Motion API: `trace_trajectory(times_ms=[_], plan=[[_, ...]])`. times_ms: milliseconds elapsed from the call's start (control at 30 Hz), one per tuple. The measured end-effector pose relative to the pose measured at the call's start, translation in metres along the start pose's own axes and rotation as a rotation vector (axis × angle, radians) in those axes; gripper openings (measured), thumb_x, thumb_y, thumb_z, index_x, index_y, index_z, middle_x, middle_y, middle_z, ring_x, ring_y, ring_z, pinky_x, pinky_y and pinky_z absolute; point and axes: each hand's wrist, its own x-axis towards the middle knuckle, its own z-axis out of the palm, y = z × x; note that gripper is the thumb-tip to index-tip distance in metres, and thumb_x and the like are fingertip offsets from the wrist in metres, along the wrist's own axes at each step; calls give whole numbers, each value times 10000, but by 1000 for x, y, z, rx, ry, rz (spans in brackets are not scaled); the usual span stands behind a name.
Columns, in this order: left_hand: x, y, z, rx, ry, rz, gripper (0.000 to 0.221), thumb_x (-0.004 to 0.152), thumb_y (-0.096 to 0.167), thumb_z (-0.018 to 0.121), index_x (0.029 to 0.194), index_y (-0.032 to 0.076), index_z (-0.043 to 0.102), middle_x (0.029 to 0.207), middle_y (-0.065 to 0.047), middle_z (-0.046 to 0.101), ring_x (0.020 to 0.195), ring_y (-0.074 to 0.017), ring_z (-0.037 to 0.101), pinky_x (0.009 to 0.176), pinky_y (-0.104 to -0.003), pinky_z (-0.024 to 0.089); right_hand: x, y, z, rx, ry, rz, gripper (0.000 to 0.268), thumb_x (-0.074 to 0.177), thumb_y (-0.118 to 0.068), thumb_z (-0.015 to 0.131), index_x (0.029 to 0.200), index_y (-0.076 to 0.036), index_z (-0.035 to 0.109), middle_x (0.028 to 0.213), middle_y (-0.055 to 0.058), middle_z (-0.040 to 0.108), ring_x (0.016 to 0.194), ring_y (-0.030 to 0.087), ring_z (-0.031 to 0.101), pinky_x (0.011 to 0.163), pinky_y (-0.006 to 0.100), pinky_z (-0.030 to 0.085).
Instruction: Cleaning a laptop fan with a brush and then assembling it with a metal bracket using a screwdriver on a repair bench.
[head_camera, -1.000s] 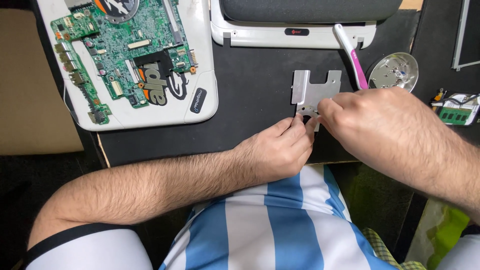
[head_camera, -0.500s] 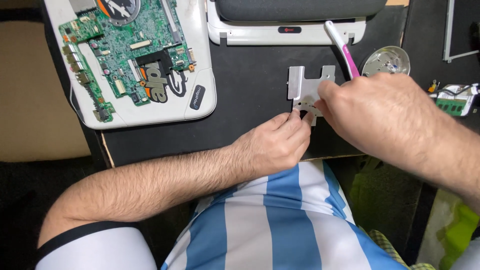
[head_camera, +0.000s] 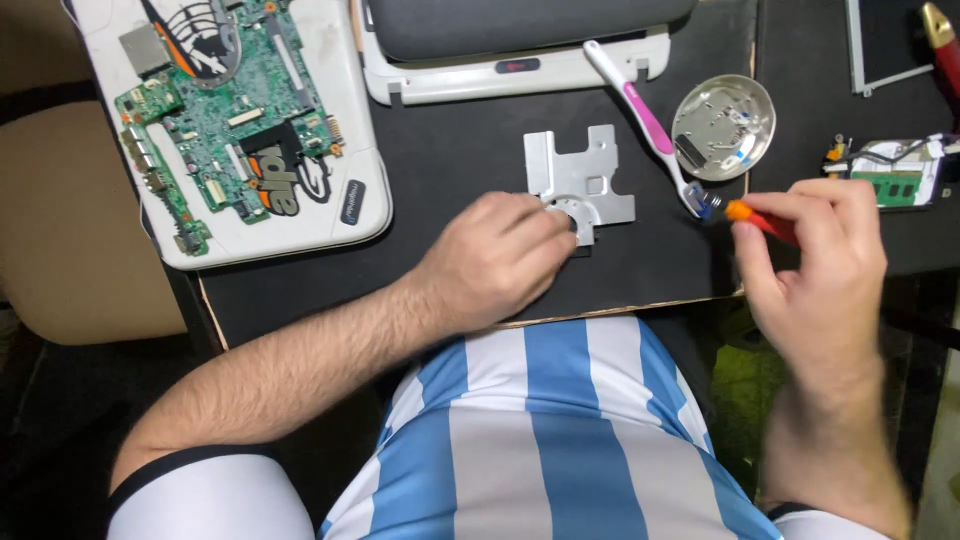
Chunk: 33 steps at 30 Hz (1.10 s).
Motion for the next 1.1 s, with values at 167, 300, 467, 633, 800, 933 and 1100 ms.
trace_trajectory(times_ms=[167, 300, 467, 633, 800, 933, 1100], plan=[[3, 4, -11, -7, -30, -159, 86, 1193, 92, 833, 1178, 22, 785, 1191, -146, 787, 1013, -343, 747, 833, -452, 548, -23, 17, 30, -39, 165, 0, 210, 1268, 153, 932, 1447, 152, 824, 1325, 324, 737, 1223, 498, 686, 1139, 608, 550], [-8, 13, -13, 29, -23, -321, 107, 1160, 113, 877, 1180, 44, 797, 1162, -117, 758, 956, -331, 688, 810, -452, 523, -36, 30, 43, -113, 202, 12, 196, 1246, 98, 968, 1409, 113, 859, 1294, 277, 757, 1200, 465, 698, 1148, 591, 513], [-19, 27, 2, 24, 23, -488, 146, 1117, 158, 917, 1144, 70, 805, 1140, -98, 752, 1011, -333, 660, 863, -477, 511, -34, 12, 40, -127, 233, 60, 246, 1233, 64, 998, 1444, 89, 874, 1410, 289, 651, 1303, 492, 591, 1176, 620, 471], [-17, 28, 10, -5, 60, -595, 152, 1119, 187, 906, 1155, 87, 798, 1173, -75, 719, 1020, -326, 620, 922, -478, 504, -32, -28, 56, -2, 287, 22, 226, 1185, 97, 994, 1372, 95, 868, 1293, 306, 676, 1262, 500, 648, 1129, 612, 546], [-20, 25, 11, -26, -54, -638, 212, 1146, 293, 862, 1210, 93, 832, 1153, -48, 610, 1065, -258, 624, 950, -444, 525, -4, -73, 83, 123, 132, -14, 163, 1049, -130, 1031, 1163, -119, 914, 972, 36, 787, 958, 313, 767, 951, 454, 644], [-32, 30, 9, -29, -30, -595, 220, 1140, 319, 858, 1208, 112, 834, 1160, -47, 612, 1092, -292, 633, 977, -484, 518, 3, -75, 87, 103, 122, -7, 175, 1037, -164, 1043, 1118, -112, 897, 921, 31, 756, 924, 291, 742, 919, 443, 642], [-36, 43, 6, -100, -72, -557, 215, 1110, 376, 855, 1206, 186, 884, 1107, 5, 653, 1106, -260, 639, 1069, -517, 458, 3, -69, 80, 75, 93, 55, 117, 1077, -90, 992, 1133, -122, 894, 969, 12, 775, 945, 274, 748, 907, 400, 649]])
